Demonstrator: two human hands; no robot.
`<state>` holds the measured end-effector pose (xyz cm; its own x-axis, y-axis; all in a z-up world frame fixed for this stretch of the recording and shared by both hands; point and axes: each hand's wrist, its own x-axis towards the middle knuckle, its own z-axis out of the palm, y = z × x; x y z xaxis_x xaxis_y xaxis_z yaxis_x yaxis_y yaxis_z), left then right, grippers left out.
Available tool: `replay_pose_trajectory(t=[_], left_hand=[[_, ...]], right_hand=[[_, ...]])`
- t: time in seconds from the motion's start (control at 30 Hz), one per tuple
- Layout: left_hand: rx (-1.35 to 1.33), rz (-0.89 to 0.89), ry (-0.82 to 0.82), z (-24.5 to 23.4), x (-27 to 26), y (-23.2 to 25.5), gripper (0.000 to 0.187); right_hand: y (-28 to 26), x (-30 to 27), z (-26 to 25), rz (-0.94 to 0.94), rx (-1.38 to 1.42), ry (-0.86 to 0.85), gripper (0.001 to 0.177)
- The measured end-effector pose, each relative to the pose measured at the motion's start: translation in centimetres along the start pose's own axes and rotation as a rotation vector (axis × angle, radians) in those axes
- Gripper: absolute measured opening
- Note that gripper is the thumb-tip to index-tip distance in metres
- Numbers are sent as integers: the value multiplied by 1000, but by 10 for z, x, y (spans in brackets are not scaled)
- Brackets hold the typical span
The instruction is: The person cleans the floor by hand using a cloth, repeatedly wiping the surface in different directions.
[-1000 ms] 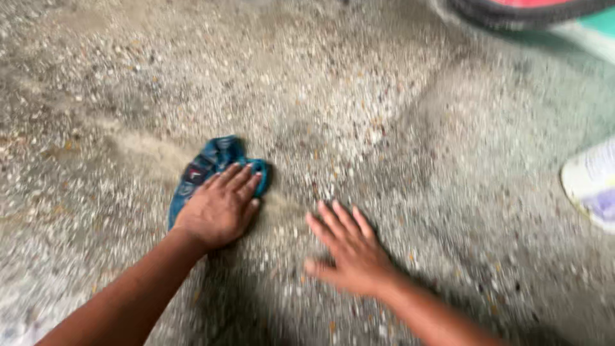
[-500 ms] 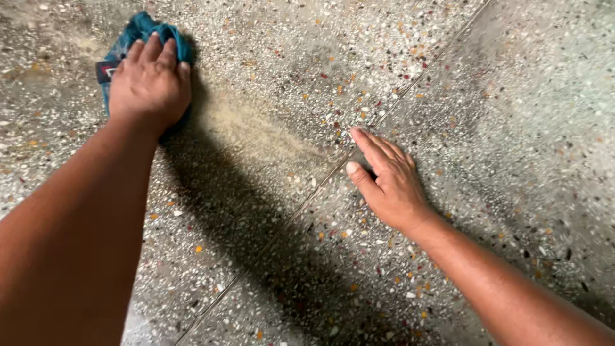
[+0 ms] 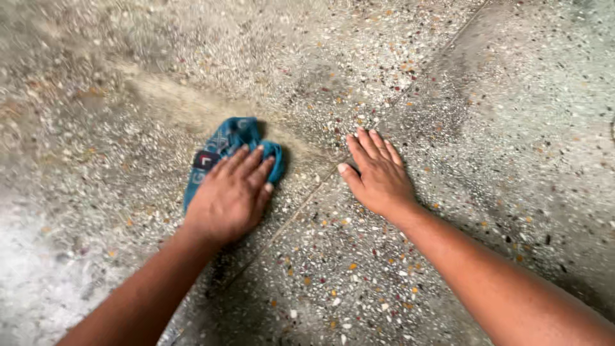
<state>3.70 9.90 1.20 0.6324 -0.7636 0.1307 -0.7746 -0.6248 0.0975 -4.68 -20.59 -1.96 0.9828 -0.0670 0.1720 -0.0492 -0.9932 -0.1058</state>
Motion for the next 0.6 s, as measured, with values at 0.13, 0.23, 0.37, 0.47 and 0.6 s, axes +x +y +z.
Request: replay_pose_trajectory(t=[0.13,0.23,0.37,0.47,0.6], left_hand=[[-2,-86,0,19,26,-40,62],[12,-224,58,57,76,-127,59],[344,-277,186,71,122,-246,58],[253,-380,336,51,121,-265,59],[141,-412,294,17,112,-210,64]], right_hand=[[-1,1,0,-52,23,35,69],[-1,2,-3,-47,10,28,68],[-4,-3,-5,-26,5,20,70],[-4,-3,-5,-52,-27,-1,69],[-4,0,-10,-59,-9,33,67]])
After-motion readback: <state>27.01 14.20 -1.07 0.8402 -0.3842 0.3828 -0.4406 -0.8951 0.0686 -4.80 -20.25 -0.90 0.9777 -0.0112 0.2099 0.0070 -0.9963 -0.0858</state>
